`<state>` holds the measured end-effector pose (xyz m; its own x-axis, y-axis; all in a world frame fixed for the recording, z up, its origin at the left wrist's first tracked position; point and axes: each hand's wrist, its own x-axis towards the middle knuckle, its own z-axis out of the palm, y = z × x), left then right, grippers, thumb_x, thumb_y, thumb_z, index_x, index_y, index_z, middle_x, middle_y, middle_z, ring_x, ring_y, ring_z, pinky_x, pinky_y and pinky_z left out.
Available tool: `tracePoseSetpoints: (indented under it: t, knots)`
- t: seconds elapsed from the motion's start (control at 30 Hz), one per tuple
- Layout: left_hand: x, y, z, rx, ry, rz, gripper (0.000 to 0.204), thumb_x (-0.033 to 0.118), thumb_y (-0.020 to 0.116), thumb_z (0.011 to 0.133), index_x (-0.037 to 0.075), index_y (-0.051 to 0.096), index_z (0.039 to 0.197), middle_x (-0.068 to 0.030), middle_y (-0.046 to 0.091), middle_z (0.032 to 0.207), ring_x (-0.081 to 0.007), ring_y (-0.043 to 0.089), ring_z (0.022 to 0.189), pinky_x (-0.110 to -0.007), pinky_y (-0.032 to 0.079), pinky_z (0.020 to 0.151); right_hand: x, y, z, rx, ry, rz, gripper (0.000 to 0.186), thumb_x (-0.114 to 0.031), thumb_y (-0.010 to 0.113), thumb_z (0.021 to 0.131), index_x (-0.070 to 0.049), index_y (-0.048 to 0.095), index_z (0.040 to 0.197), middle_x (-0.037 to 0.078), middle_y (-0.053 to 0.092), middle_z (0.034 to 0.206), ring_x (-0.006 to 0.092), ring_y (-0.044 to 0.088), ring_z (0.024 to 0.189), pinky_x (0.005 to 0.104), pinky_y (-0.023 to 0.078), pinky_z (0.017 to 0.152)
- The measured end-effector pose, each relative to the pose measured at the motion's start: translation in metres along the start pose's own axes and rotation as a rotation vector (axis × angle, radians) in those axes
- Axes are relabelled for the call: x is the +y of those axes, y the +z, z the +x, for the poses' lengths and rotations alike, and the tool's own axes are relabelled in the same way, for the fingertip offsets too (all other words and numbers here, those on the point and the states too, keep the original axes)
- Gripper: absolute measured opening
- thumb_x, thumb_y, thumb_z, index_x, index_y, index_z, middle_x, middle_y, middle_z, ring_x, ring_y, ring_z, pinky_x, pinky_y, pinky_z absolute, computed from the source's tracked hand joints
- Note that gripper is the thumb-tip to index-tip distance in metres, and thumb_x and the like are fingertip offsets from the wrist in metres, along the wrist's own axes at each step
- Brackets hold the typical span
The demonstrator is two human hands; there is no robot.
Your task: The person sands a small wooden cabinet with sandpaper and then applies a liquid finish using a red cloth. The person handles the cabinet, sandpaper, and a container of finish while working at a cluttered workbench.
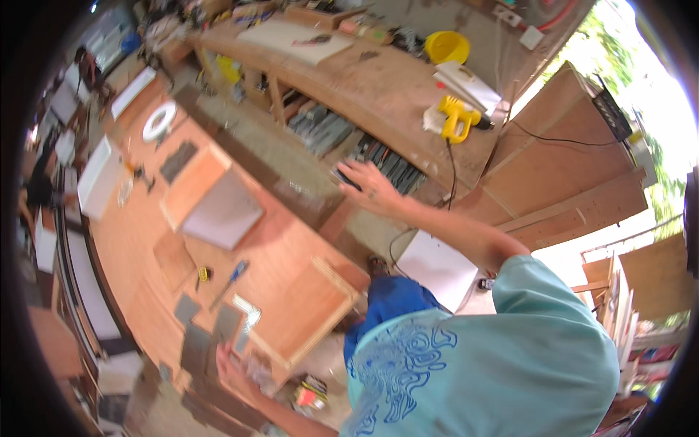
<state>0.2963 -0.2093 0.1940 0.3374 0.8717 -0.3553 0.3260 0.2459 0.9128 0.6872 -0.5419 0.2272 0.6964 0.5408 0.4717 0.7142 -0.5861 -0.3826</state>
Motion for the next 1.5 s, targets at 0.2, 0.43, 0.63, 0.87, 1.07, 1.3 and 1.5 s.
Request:
tracePoseSetpoints:
  t: [0.2,0.43,0.63,0.87,1.07,1.3,1.5]
  knots:
    - [0.117,0.024,-0.008,0.322,0.606,0.149,0.044,0.03,0.058,0.099,-0.004,0.059,0.127,-0.0189,0.065,0.119,-0.0345,0.06,0.112,-0.043,0.048,0.09,0.02,-0.005,-0.053,-0.165,1.412,1.448,0.043,-0.042,0.045,0.101,-0.006,0.064,0.114,0.012,0.067,0.103,0.0256,0.064,0.093,0.041,0.05,0.079]
    - [0.171,0.268,-0.053,-0.14,0.476,-0.671,0.047,0.035,0.046,0.1,0.002,0.049,0.133,-0.0125,0.054,0.125,-0.0274,0.053,0.117,-0.04,0.048,0.1,0.029,0.066,-0.025,-0.218,1.273,2.175,0.038,-0.035,0.044,0.101,-0.004,0.059,0.116,0.015,0.066,0.107,0.0253,0.064,0.094,0.0371,0.052,0.085]
    - [0.087,0.456,-0.069,-0.328,0.803,0.392,0.046,0.023,0.06,0.096,-0.005,0.051,0.131,-0.0221,0.049,0.13,-0.0366,0.051,0.119,-0.042,0.043,0.1,0.057,0.037,0.072,-0.39,1.183,1.998,0.037,-0.025,0.045,0.102,-0.009,0.052,0.135,0.008,0.061,0.12,0.0202,0.058,0.109,0.0357,0.045,0.1]
    - [0.122,0.567,-0.085,-0.667,0.732,0.223,0.027,0.024,0.052,0.1,0.0,0.06,0.112,-0.0147,0.062,0.101,-0.026,0.059,0.091,-0.036,0.047,0.085,0.168,-0.017,0.072,0.088,0.906,1.628,0.012,-0.025,0.057,0.098,-0.014,0.061,0.099,-0.004,0.056,0.096,0.0078,0.05,0.09,0.03,0.044,0.08]
    - [0.148,0.692,-0.124,-0.925,0.585,-0.202,0.025,0.016,0.06,0.094,0.001,0.061,0.114,-0.0041,0.06,0.097,-0.0138,0.058,0.09,-0.028,0.047,0.078,0.253,-0.124,0.121,0.394,0.538,0.681,0.045,-0.024,0.052,0.102,-0.005,0.048,0.143,0.017,0.051,0.141,0.0264,0.049,0.128,0.0371,0.04,0.105]
    - [0.272,0.553,-0.197,-1.58,0.558,-0.59,0.022,0.012,0.06,0.089,0.0,0.064,0.107,-0.009,0.059,0.101,-0.019,0.058,0.101,-0.032,0.046,0.086,0.398,-0.053,0.068,-0.19,0.257,-0.366,0.051,-0.029,0.055,0.098,-0.012,0.046,0.145,0.021,0.042,0.147,0.0425,0.044,0.13,0.0498,0.037,0.106]
    - [0.343,0.47,-0.281,-1.636,0.997,-1.735,0.035,0.022,0.061,0.095,-0.007,0.062,0.114,-0.0193,0.064,0.108,-0.0334,0.06,0.1,-0.044,0.047,0.088,0.381,-0.059,0.068,-0.449,0.378,-0.614,0.061,-0.035,0.058,0.093,-0.014,0.041,0.147,0.021,0.037,0.151,0.0467,0.047,0.124,0.0557,0.041,0.1]
